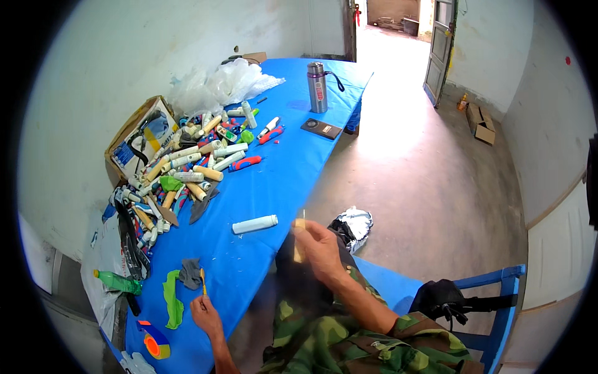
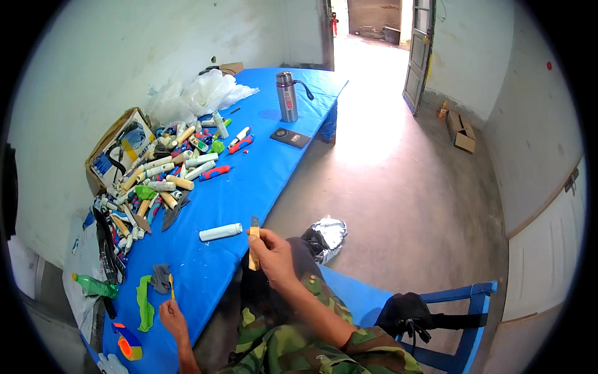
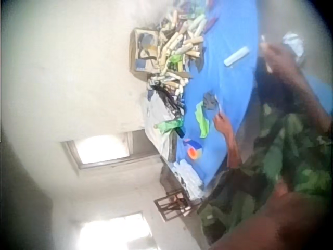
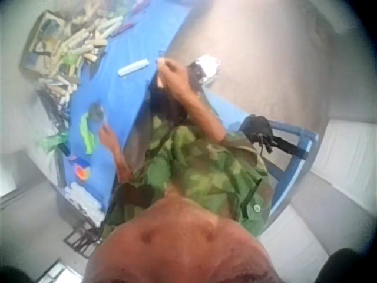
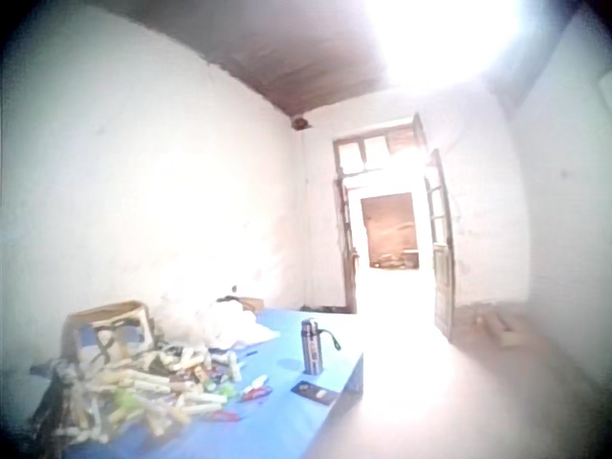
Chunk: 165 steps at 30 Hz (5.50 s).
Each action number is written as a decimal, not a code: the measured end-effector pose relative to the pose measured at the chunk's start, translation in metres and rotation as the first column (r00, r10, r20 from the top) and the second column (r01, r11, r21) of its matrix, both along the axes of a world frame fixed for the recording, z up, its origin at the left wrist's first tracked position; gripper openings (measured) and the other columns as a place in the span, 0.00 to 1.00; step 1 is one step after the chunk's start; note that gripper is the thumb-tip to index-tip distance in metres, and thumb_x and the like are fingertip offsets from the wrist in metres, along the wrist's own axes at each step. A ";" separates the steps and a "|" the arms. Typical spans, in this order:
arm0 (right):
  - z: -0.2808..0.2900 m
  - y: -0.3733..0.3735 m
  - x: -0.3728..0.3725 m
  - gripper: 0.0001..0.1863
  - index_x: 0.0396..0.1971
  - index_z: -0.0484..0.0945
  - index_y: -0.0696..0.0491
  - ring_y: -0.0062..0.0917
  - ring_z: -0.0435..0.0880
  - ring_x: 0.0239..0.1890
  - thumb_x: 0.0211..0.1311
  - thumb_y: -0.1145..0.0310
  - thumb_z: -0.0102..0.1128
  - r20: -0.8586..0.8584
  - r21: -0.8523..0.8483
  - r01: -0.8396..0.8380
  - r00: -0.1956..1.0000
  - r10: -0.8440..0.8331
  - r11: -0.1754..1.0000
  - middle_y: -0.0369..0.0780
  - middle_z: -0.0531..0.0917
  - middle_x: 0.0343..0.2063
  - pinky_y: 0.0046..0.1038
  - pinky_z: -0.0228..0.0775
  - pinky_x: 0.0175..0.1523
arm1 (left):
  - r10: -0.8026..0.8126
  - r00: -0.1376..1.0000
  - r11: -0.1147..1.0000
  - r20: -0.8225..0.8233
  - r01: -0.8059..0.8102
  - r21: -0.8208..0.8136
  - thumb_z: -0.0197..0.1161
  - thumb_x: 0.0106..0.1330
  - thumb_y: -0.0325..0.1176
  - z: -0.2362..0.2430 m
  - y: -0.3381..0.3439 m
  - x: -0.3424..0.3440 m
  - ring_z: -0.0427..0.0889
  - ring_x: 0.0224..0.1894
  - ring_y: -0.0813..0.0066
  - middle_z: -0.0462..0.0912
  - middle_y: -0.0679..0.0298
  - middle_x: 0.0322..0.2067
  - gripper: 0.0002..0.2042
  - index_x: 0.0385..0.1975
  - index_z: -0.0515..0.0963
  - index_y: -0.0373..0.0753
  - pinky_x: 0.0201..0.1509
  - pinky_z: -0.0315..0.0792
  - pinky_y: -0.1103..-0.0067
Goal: The person whittles a wooden piece using a small blade, removing thin shavings from one end while holding the object in their other hand, and then uses a piece of sandpaper to smooth the surface of a cylindrical object.
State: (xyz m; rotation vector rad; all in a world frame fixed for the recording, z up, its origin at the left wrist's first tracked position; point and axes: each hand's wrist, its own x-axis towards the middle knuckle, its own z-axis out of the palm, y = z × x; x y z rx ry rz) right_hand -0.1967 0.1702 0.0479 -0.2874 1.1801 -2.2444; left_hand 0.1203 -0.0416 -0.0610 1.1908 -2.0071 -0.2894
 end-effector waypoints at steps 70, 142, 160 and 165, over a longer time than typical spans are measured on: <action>-0.059 -0.114 0.074 0.09 0.43 0.84 0.63 0.12 0.79 0.33 0.69 0.73 0.66 0.018 0.300 -0.483 0.865 0.501 0.823 0.34 0.85 0.30 0.18 0.72 0.39 | -0.179 0.962 0.860 -0.204 0.254 0.443 0.71 0.64 0.29 0.074 0.058 -0.081 0.86 0.38 0.69 0.87 0.56 0.40 0.14 0.48 0.81 0.34 0.42 0.79 0.76; -0.069 -0.072 0.039 0.24 0.67 0.69 0.58 0.15 0.80 0.30 0.78 0.60 0.51 0.186 0.219 -0.741 0.670 0.719 0.634 0.35 0.81 0.36 0.20 0.74 0.30 | 0.028 0.842 0.550 -0.539 0.437 0.711 0.62 0.76 0.33 0.048 0.026 -0.122 0.72 0.19 0.88 0.83 0.63 0.26 0.10 0.47 0.81 0.31 0.20 0.63 0.87; -0.070 -0.071 0.047 0.18 0.58 0.73 0.60 0.13 0.77 0.27 0.79 0.62 0.52 0.089 0.265 -0.712 0.689 0.719 0.650 0.34 0.82 0.36 0.17 0.68 0.27 | 0.032 0.843 0.642 -0.537 0.394 0.657 0.65 0.73 0.33 0.041 0.032 -0.129 0.72 0.21 0.89 0.84 0.66 0.24 0.09 0.40 0.83 0.31 0.23 0.63 0.87; -0.071 -0.070 0.050 0.17 0.55 0.74 0.60 0.12 0.76 0.26 0.79 0.63 0.52 0.061 0.262 -0.690 0.709 0.702 0.675 0.34 0.81 0.35 0.17 0.67 0.27 | 0.019 0.849 0.639 -0.528 0.395 0.660 0.65 0.73 0.33 0.042 0.033 -0.129 0.71 0.21 0.90 0.84 0.66 0.23 0.10 0.40 0.82 0.31 0.23 0.63 0.87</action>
